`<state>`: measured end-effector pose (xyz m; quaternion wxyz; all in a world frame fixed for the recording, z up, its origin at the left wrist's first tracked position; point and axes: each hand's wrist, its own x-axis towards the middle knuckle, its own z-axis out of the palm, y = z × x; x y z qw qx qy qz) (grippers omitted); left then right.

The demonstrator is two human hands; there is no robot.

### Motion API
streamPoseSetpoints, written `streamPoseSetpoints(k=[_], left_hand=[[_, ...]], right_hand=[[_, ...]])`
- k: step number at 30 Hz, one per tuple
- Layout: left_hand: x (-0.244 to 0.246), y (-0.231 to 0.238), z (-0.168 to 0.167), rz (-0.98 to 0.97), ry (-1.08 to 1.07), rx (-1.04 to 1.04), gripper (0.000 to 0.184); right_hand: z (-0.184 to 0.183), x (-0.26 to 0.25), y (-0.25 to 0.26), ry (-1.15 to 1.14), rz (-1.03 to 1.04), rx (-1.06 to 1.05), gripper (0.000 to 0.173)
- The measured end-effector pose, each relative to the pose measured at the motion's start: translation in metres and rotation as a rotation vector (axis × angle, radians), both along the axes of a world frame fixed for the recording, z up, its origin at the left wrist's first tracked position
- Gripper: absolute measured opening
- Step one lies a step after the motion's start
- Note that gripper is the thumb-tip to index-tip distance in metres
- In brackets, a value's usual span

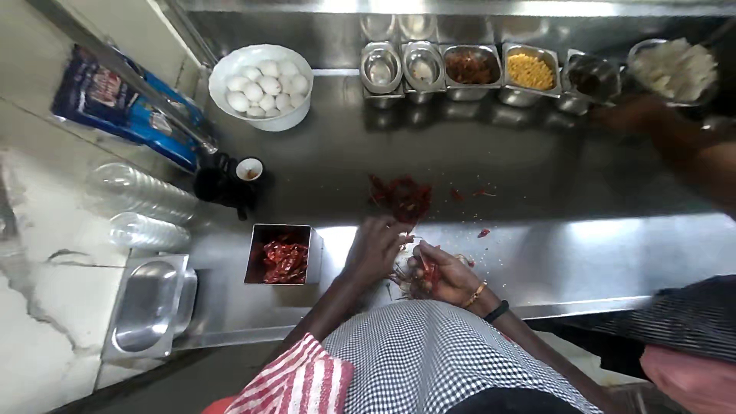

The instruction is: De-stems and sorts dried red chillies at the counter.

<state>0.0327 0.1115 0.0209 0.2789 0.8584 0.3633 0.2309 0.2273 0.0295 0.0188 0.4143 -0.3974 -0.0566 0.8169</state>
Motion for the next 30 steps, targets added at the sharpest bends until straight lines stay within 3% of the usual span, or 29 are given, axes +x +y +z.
streamPoseSetpoints(k=[3,5,8,11,14,16,20,23,27,30], left_hand=[[-0.002,0.026,0.002,0.132,0.411,-0.076,0.031],[-0.002,0.033,0.0,0.162,0.49,-0.098,0.026],[-0.008,0.03,-0.003,0.127,0.411,-0.02,0.022],[-0.012,0.013,0.008,-0.011,0.328,0.027,0.019],[-0.01,-0.016,0.007,-0.124,0.215,0.114,0.017],[-0.008,-0.029,0.004,-0.139,0.219,0.1,0.021],[-0.008,-0.029,0.007,-0.227,0.472,-0.158,0.033],[-0.007,-0.027,-0.001,-0.26,0.421,-0.127,0.028],[-0.009,-0.033,-0.01,-0.123,0.07,-0.154,0.027],[-0.007,-0.034,-0.008,0.104,-0.248,-0.574,0.029]], right_hand=[[0.003,0.004,-0.003,-0.133,-0.011,0.045,0.018],[0.005,0.004,-0.003,-0.368,0.052,0.113,0.025],[0.007,0.003,-0.005,-0.845,0.138,0.346,0.023],[-0.001,0.011,-0.005,-1.351,0.175,0.778,0.021],[0.014,0.012,0.001,-1.66,0.517,0.941,0.028],[0.015,0.009,0.004,-1.718,0.692,0.975,0.021],[0.013,0.007,0.002,-1.716,0.838,1.025,0.015],[0.011,0.009,0.003,-1.727,0.847,1.049,0.016],[0.01,0.01,0.0,-1.752,0.534,1.184,0.015],[0.005,0.006,0.002,-1.574,0.233,1.048,0.018]])
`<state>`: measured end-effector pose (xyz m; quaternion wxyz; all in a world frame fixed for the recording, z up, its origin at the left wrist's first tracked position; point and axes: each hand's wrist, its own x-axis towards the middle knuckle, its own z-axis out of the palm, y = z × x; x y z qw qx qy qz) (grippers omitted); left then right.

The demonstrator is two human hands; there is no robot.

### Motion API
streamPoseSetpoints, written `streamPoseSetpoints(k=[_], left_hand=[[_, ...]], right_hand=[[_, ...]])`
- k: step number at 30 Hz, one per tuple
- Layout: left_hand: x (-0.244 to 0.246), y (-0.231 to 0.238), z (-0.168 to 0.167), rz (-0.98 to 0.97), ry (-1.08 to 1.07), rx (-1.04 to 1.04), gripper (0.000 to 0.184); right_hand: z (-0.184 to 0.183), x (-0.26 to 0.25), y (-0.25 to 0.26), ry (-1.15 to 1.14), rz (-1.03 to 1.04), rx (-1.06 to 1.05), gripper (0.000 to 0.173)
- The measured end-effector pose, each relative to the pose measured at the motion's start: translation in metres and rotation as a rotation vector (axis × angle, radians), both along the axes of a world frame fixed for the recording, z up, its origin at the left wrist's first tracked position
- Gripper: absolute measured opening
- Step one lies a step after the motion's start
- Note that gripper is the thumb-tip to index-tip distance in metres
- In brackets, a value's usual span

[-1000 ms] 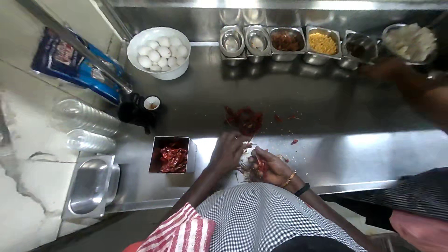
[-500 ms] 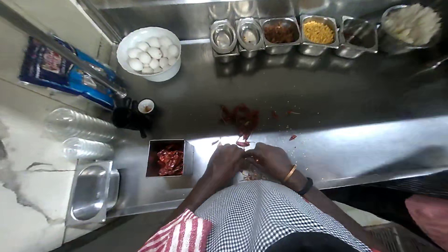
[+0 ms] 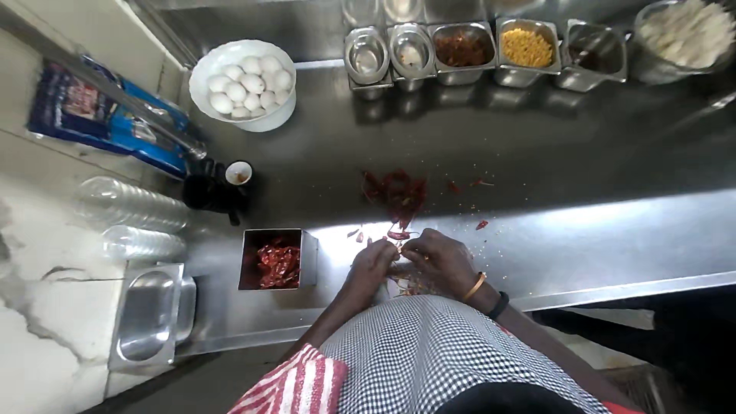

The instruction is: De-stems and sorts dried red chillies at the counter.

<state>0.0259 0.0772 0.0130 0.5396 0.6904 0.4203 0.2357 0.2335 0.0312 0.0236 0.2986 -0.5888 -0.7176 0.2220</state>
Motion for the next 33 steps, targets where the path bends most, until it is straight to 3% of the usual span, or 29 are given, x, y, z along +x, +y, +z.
streamPoseSetpoints(k=[3,6,8,10,13,16,26,31,33], left_hand=[[0.007,0.007,0.003,0.282,-0.327,-0.361,0.03],[0.007,0.012,0.015,0.19,-0.234,-0.091,0.025],[0.011,0.012,0.019,0.011,-0.127,0.173,0.024],[0.018,0.013,0.022,-0.071,-0.102,0.221,0.028],[0.019,0.025,0.013,0.097,-0.1,0.12,0.029],[0.011,0.039,0.005,0.172,0.066,0.107,0.025],[0.028,0.018,0.013,-0.234,0.215,0.644,0.025],[0.029,0.018,0.009,-0.236,0.196,0.596,0.02],[0.028,0.016,0.015,-0.152,0.075,0.402,0.018]], right_hand=[[0.008,-0.006,-0.007,0.651,-0.273,-0.409,0.02],[0.003,-0.007,-0.005,1.206,-0.388,-0.768,0.019],[0.0,-0.007,-0.005,1.387,-0.363,-0.882,0.026],[-0.008,-0.004,-0.002,1.535,-0.308,-0.961,0.033],[-0.002,-0.004,-0.002,1.597,-0.293,-0.995,0.036],[-0.004,0.004,-0.002,1.679,-0.276,-0.952,0.036],[-0.009,0.002,-0.003,1.587,-0.363,-0.953,0.035],[-0.007,0.002,-0.004,1.59,-0.389,-0.951,0.031],[-0.002,0.002,-0.005,1.562,-0.408,-0.925,0.029]])
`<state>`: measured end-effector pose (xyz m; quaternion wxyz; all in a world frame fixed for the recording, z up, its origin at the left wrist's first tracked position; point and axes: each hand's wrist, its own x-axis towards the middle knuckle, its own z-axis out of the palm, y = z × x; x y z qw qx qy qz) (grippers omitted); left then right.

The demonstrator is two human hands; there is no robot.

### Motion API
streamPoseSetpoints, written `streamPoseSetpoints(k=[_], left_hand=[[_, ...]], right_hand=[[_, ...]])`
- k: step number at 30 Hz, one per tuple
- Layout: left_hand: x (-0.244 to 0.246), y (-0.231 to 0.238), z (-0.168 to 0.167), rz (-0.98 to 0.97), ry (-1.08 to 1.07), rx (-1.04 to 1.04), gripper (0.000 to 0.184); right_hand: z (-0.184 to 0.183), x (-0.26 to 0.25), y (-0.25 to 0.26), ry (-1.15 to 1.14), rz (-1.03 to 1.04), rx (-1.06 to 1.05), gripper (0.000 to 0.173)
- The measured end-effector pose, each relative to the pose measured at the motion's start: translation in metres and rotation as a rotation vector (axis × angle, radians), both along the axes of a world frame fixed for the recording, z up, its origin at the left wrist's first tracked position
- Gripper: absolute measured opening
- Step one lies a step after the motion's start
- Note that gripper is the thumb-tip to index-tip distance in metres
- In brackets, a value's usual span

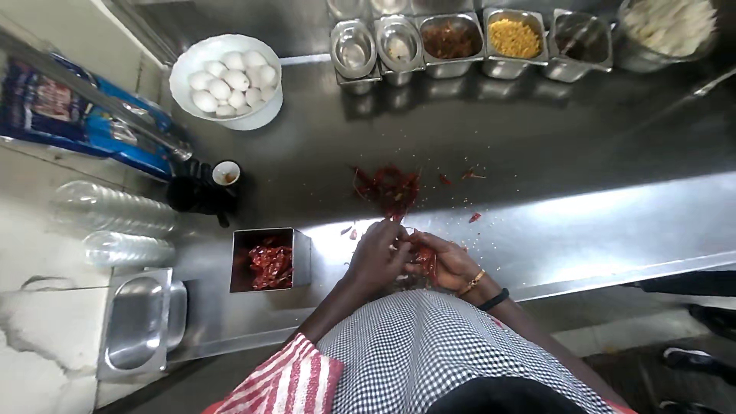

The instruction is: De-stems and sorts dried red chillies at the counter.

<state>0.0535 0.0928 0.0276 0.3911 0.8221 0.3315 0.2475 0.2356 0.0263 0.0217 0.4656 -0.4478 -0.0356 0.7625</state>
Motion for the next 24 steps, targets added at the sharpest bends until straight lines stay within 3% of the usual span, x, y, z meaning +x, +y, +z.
streamPoseSetpoints(k=[4,6,8,13,16,19,24], left_hand=[[-0.006,0.002,0.009,0.186,-0.425,-0.831,0.011],[-0.012,0.005,0.007,0.232,-0.513,-1.049,0.014],[-0.015,0.005,0.003,0.221,-0.482,-1.039,0.011],[-0.02,-0.005,0.003,0.111,-0.034,-0.645,0.017],[-0.027,-0.003,-0.001,0.008,0.127,-0.53,0.023],[-0.032,-0.007,-0.006,-0.026,-0.047,-0.621,0.019],[-0.022,-0.026,-0.02,-0.061,-0.661,-1.079,0.012]], right_hand=[[0.008,-0.001,-0.004,-0.149,0.082,0.032,0.025],[0.008,-0.002,-0.005,-0.214,0.107,0.076,0.029],[0.013,-0.002,-0.007,-0.323,0.146,0.141,0.028],[0.02,0.0,-0.013,-0.759,0.335,0.33,0.018],[0.018,-0.001,-0.015,-0.807,0.357,0.389,0.016],[0.021,-0.001,-0.015,-0.742,0.363,0.405,0.017],[0.018,-0.005,-0.02,-0.36,0.214,0.436,0.014]])
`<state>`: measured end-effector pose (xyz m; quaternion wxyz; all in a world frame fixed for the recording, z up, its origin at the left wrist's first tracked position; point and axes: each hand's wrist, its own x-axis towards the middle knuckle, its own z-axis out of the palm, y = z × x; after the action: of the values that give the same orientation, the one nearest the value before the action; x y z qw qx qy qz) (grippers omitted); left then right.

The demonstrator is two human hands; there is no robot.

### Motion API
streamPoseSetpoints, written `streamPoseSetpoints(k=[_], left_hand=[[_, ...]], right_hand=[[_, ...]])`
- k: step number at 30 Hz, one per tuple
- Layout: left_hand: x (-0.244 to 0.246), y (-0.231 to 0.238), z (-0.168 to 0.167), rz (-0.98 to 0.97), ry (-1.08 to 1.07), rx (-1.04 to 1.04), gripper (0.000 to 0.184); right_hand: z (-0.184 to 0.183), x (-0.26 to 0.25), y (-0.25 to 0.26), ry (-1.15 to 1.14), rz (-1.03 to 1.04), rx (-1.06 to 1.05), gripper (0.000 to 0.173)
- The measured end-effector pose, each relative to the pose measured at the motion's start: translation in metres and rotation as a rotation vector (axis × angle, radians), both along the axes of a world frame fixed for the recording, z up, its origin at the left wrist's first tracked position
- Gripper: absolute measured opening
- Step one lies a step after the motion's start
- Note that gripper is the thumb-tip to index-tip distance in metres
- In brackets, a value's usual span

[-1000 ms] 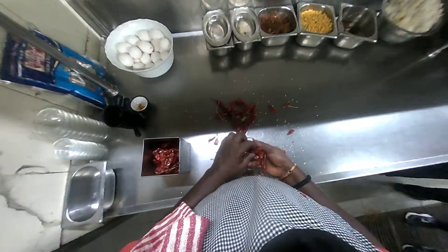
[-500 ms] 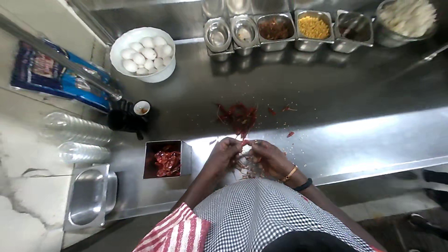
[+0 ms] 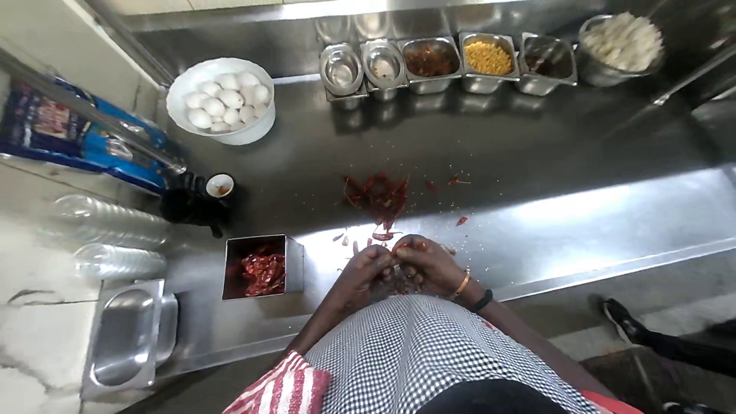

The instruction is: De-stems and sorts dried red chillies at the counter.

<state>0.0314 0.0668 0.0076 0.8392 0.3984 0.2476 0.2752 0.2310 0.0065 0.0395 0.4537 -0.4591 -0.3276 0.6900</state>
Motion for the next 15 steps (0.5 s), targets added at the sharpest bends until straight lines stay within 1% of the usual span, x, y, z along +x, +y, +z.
streamPoseSetpoints(k=[3,6,8,9,10,11,12,13,14,15], left_hand=[[0.005,-0.006,-0.001,0.007,-0.101,-0.07,0.011],[0.01,-0.01,-0.003,0.006,-0.148,-0.12,0.013],[0.007,-0.016,-0.003,0.035,-0.162,-0.145,0.014],[0.001,-0.019,-0.003,0.059,-0.157,-0.13,0.015],[-0.001,-0.017,-0.006,0.139,-0.167,-0.161,0.015],[-0.002,-0.014,-0.004,0.215,-0.125,-0.152,0.015],[-0.004,-0.008,-0.001,0.269,0.001,-0.054,0.014],[-0.006,-0.001,0.002,0.258,0.218,0.155,0.011],[-0.01,0.009,0.004,0.197,0.436,0.406,0.018],[-0.012,0.019,0.004,0.109,0.582,0.633,0.026]], right_hand=[[-0.005,-0.003,-0.004,0.175,-0.04,-0.026,0.011],[-0.002,-0.001,-0.011,0.234,-0.041,-0.033,0.012],[-0.01,-0.004,-0.012,0.269,-0.056,-0.03,0.014],[-0.015,-0.007,-0.012,0.253,-0.088,-0.036,0.014],[-0.02,-0.009,-0.012,0.195,-0.152,-0.049,0.012],[-0.018,-0.009,-0.014,0.103,-0.215,-0.063,0.013],[-0.013,-0.006,-0.017,0.036,-0.265,-0.06,0.014],[-0.009,-0.001,-0.019,0.027,-0.292,-0.043,0.015],[-0.007,0.004,-0.02,0.058,-0.273,-0.016,0.015],[-0.007,0.008,-0.02,0.108,-0.241,0.011,0.015]])
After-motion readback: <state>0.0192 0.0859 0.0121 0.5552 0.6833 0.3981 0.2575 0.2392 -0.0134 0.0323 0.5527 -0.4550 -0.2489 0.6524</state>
